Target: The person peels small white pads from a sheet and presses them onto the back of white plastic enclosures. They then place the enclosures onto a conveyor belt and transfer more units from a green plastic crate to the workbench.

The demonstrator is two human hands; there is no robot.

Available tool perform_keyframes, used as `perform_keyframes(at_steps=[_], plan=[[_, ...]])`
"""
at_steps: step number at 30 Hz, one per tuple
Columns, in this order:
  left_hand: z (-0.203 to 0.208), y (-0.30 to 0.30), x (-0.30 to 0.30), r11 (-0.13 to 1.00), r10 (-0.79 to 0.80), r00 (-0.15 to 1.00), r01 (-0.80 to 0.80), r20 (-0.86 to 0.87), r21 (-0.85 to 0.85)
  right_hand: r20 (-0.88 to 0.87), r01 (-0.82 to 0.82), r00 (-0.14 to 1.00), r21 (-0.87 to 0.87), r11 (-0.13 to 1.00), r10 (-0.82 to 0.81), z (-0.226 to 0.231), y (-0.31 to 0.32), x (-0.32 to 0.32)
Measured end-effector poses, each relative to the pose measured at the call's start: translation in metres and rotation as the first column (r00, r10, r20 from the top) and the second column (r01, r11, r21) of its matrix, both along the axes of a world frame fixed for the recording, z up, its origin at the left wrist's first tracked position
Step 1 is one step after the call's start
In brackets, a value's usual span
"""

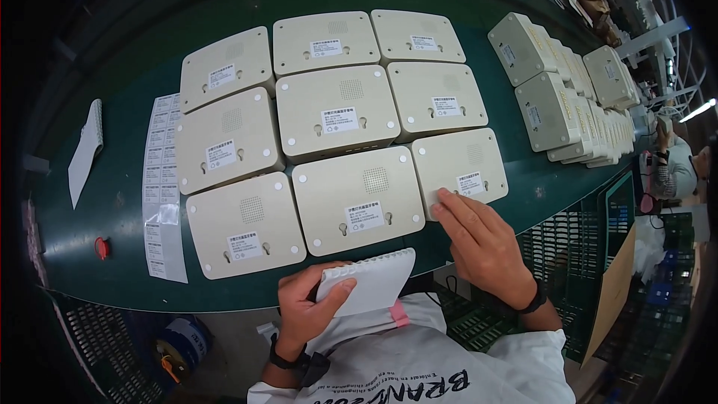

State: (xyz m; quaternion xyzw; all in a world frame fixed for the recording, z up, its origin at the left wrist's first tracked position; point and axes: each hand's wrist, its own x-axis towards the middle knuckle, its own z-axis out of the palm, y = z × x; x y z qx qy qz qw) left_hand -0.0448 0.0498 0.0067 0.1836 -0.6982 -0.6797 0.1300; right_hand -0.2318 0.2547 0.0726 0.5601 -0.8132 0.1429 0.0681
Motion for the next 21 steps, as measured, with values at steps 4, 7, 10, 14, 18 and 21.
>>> perform_keyframes(at_steps=[4,7,10,14,18,21], plan=[[0.002,0.002,0.001,1.0,0.013,1.0,-0.013,0.0,0.012,-0.048,0.0,0.999,-0.047,0.999,-0.002,-0.011,0.004,-0.001],[0.003,0.002,0.002,0.998,0.03,0.999,-0.031,0.016,0.046,0.079,0.033,0.996,-0.077,0.996,-0.027,-0.005,-0.001,-0.005],[0.004,0.003,0.003,0.996,0.049,0.998,-0.052,0.044,0.073,0.099,0.027,0.995,-0.111,0.993,-0.016,-0.013,0.001,-0.011],[0.003,0.004,0.003,0.997,0.049,0.999,-0.048,-0.02,0.052,-0.02,-0.035,0.999,-0.16,0.987,0.032,-0.03,0.008,-0.016],[0.006,0.006,0.005,0.997,0.058,0.998,-0.057,-0.021,0.046,0.007,-0.041,0.999,-0.23,0.972,0.044,-0.031,0.006,-0.02],[0.012,0.011,0.004,0.994,0.074,0.996,-0.07,-0.046,0.085,0.187,0.037,0.982,-0.296,0.955,0.02,-0.029,0.003,-0.021]])
